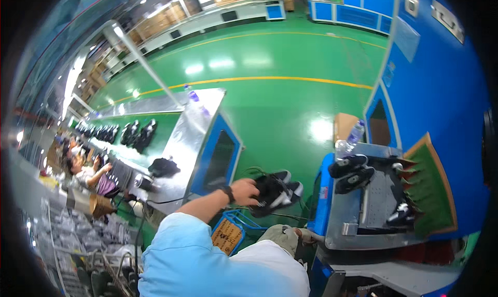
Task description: Insert shoe molds and place shoes into an industrial heat-setting or vulcanizing machine.
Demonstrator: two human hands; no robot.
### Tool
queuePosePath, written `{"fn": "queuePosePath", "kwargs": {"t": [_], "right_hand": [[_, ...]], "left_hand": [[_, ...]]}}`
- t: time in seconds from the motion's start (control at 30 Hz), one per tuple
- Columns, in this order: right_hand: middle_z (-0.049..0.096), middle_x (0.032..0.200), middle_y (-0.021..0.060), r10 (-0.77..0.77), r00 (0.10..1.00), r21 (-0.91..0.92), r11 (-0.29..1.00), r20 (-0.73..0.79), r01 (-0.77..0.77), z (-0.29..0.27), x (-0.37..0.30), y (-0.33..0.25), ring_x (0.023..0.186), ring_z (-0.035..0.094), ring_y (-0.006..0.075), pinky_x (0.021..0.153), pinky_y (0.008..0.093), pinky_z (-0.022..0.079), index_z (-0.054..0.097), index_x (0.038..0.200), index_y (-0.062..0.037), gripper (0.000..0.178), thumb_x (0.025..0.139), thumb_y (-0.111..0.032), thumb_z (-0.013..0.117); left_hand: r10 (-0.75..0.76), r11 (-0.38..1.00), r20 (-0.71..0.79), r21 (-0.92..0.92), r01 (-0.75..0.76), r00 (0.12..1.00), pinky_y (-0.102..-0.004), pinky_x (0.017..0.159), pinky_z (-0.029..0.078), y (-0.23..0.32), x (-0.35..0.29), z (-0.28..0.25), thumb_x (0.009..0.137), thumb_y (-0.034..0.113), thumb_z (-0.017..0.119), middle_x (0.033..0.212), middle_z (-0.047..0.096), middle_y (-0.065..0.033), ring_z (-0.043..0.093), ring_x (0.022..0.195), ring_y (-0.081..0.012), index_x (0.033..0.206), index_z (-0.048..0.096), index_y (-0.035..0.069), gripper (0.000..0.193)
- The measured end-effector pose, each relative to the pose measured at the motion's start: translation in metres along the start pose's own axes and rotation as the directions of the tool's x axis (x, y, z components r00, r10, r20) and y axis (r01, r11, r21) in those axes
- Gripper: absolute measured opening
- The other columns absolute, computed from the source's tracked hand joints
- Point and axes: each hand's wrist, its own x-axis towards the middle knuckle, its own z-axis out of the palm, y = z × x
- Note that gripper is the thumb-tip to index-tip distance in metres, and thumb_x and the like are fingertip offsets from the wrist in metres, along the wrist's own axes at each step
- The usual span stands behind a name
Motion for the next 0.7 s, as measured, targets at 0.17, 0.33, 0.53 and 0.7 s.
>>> {"fn": "queuePosePath", "kwargs": {"t": [0.17,0.33,0.53,0.7], "right_hand": [[0.067,0.079,0.0064,-0.457,0.888,-0.203,0.866,0.055,0.458,0.013,0.022,0.010,0.063,0.057,0.0214,0.062,0.0384,0.049,0.069,0.100,-0.0006,0.021,0.088,-0.017,0.064],[0.068,0.101,0.0085,0.446,0.858,0.590,0.632,0.254,-0.503,0.023,0.035,-0.038,0.085,0.061,0.0276,0.075,0.0451,0.050,0.064,0.118,-0.0006,0.032,0.093,-0.020,0.063],[0.069,0.087,0.0136,-0.143,0.929,-0.043,0.990,-0.340,0.137,-0.077,0.063,-0.158,0.071,0.060,0.0251,0.071,0.0356,0.050,0.068,0.110,0.0011,0.030,0.099,-0.026,0.060],[0.061,0.129,0.0254,-0.346,0.520,-0.428,0.903,-0.781,-0.042,-0.234,0.072,-0.278,0.118,0.059,0.0413,0.101,0.0461,0.046,0.057,0.129,0.0090,0.032,0.100,-0.005,0.051]], "left_hand": [[-0.429,0.875,-0.241,0.129,0.466,0.871,-0.0465,0.090,0.052,-0.087,-0.154,-0.089,0.076,0.039,0.074,0.093,0.069,-0.0198,0.063,0.103,-0.0385,0.085,0.076,0.009,0.031],[-0.422,0.005,-0.905,0.058,0.998,0.055,-0.0438,0.085,0.050,-0.151,-0.263,-0.170,0.083,0.017,0.059,0.094,0.065,-0.0147,0.061,0.098,-0.0319,0.088,0.069,0.008,0.014],[-0.578,0.586,-0.784,-0.207,0.783,0.226,-0.0480,0.095,0.046,-0.153,-0.083,-0.063,0.087,0.012,0.058,0.109,0.064,-0.0213,0.058,0.106,-0.0406,0.110,0.064,0.000,0.026],[-0.261,0.960,-0.313,-0.185,0.211,0.913,-0.0442,0.092,0.051,-0.001,0.142,0.064,0.085,0.012,0.063,0.119,0.064,-0.0211,0.061,0.108,-0.0390,0.118,0.062,0.002,0.035]]}}
